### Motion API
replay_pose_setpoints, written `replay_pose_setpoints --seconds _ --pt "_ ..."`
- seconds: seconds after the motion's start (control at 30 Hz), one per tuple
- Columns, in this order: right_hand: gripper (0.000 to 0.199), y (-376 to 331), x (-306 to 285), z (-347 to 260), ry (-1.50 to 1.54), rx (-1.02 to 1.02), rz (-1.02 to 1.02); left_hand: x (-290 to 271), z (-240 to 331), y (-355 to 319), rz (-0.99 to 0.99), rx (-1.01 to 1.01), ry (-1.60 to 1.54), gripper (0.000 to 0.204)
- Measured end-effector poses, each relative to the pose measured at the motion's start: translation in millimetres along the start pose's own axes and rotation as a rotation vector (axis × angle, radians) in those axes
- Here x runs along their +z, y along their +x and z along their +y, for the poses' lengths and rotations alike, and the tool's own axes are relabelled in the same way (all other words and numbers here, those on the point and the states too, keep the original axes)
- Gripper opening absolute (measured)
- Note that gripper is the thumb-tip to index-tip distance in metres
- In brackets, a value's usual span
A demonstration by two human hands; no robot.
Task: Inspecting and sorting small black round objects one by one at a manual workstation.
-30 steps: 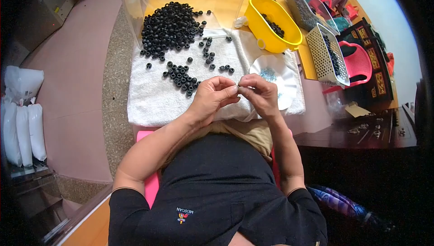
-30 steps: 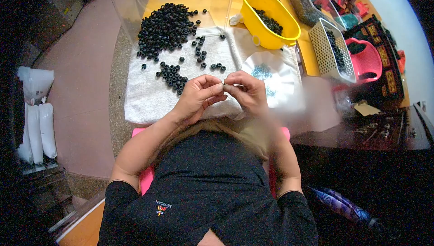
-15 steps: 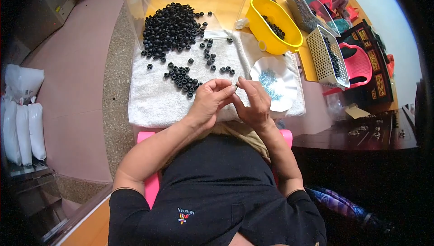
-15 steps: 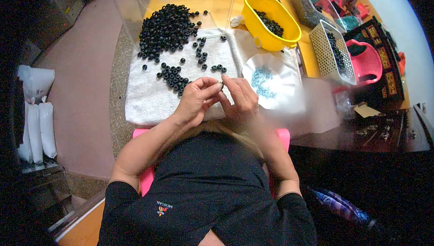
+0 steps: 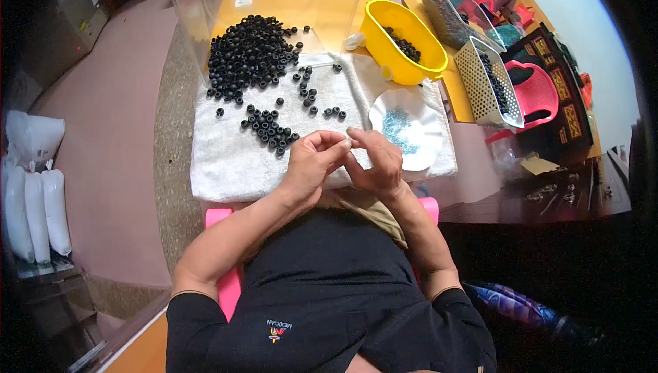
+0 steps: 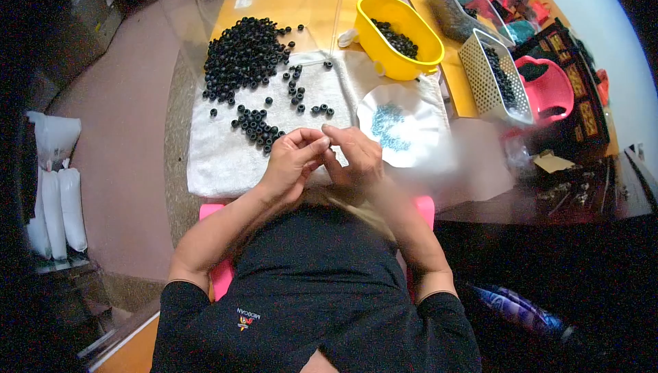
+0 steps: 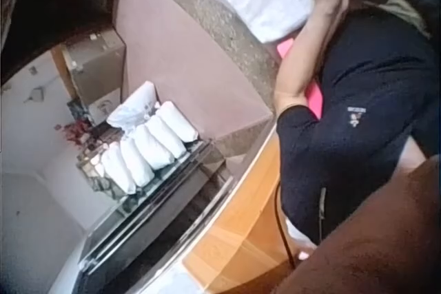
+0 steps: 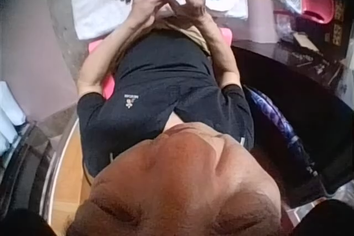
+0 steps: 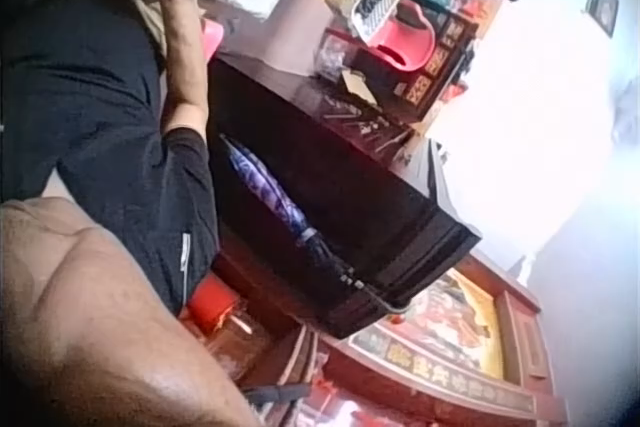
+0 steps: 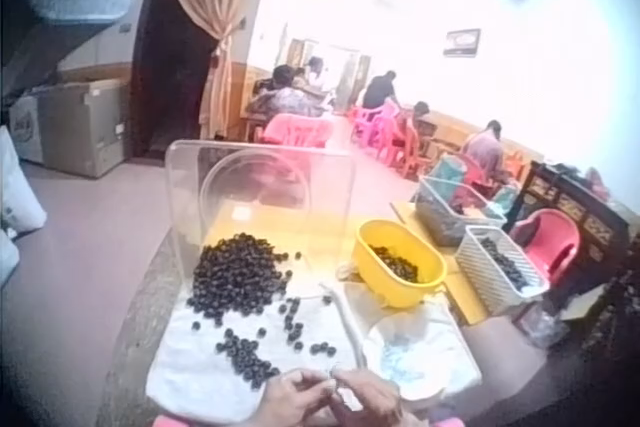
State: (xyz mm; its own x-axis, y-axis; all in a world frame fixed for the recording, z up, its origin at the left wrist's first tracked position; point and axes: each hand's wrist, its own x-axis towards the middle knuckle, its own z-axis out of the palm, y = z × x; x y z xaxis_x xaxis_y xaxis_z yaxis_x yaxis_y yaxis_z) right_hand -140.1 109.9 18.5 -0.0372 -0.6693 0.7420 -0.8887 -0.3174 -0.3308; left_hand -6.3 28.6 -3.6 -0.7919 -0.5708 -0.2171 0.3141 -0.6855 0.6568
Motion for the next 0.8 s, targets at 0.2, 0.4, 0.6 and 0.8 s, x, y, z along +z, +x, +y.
replay_pose_setpoints --seconds 0.2,0.4,0.6,0.8 --pt "0.039 -4 -2 3 0.055 0.025 0.001 -2 -2 2 -0.006 -0.003 0.033 0.011" --pt "0.034 -1 -10 5 0.05 0.104 0.018 4 0 0 -0.004 0.004 0.012 0.017" --pt "0.027 53 -55 37 -0.204 0.029 0.294 3 2 -2 0.0 0.041 0.055 0.018" --pt "0.023 111 -81 118 -0.355 0.114 0.341 0 -1 0 0.016 0.033 0.099 0.018"
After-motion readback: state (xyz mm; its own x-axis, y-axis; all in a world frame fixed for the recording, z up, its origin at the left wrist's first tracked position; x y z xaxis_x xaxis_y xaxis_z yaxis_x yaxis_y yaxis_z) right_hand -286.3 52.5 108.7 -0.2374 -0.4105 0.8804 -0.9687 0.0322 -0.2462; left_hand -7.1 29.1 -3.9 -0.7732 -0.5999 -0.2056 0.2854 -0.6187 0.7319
